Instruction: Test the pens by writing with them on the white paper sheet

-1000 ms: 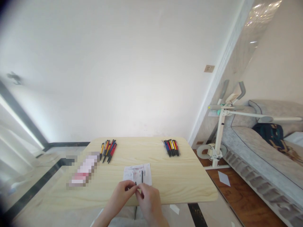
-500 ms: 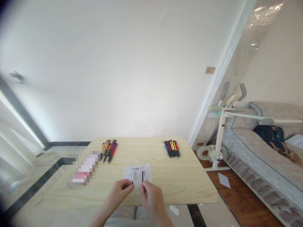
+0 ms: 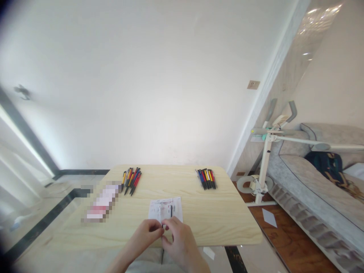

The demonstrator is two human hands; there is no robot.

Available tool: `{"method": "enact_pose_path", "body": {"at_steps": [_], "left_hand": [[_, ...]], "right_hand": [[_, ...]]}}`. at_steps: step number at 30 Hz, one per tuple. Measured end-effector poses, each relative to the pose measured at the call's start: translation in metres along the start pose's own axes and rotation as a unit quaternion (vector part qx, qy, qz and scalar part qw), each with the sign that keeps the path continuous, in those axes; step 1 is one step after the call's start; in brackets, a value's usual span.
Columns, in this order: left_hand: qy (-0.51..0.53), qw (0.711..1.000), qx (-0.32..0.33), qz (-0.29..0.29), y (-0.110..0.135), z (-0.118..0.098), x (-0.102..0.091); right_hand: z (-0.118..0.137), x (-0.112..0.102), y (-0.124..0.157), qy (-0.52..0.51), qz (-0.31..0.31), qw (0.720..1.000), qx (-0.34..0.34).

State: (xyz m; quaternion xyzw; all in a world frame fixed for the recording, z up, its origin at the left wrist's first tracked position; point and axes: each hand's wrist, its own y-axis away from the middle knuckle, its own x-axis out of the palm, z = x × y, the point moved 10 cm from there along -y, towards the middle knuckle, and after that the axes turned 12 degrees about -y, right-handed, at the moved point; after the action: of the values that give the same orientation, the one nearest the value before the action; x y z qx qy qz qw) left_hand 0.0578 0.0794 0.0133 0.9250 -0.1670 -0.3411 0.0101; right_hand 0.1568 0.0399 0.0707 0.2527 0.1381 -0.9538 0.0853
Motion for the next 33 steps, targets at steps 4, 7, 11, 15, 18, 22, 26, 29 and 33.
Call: {"method": "enact_pose_path", "body": {"at_steps": [4,7,11,15,18,22,26,29,33], "left_hand": [[-0.008,1.000,0.002,0.006,0.001,-0.001,0.001],[0.000,1.000,0.008,0.018,0.003,-0.002,0.002],[0.007,0.999,0.018,0.026,0.005,-0.004,0.000],[0.005,1.000,0.011,0.028,0.005,-0.003,-0.001],[0.001,0.999,0.010,0.039,0.007,-0.002,0.002],[-0.010,0.999,0.022,0.022,0.007,-0.004,-0.006],[-0.014,0.997,0.025,-0.070,0.006,-0.003,-0.039],[-0.044,0.992,0.017,-0.116,0.004,0.005,-0.058],[-0.123,0.972,0.054,-0.193,0.003,0.011,-0.070]], "right_hand": [[0.000,0.000,-0.001,0.004,0.000,1.000,-0.003],[0.002,0.001,-0.001,0.014,0.007,1.000,-0.006],[0.005,0.003,-0.001,0.026,0.019,0.999,-0.008],[0.005,0.004,-0.002,0.040,0.018,0.999,-0.010],[0.004,0.007,-0.002,0.051,0.025,0.998,-0.010],[0.001,0.007,-0.002,0.054,0.025,0.998,-0.003],[-0.003,-0.004,-0.006,0.064,0.016,0.998,0.002],[-0.007,-0.013,-0.014,0.086,0.016,0.996,0.005],[-0.013,-0.019,-0.027,0.124,0.024,0.992,0.009]]}}
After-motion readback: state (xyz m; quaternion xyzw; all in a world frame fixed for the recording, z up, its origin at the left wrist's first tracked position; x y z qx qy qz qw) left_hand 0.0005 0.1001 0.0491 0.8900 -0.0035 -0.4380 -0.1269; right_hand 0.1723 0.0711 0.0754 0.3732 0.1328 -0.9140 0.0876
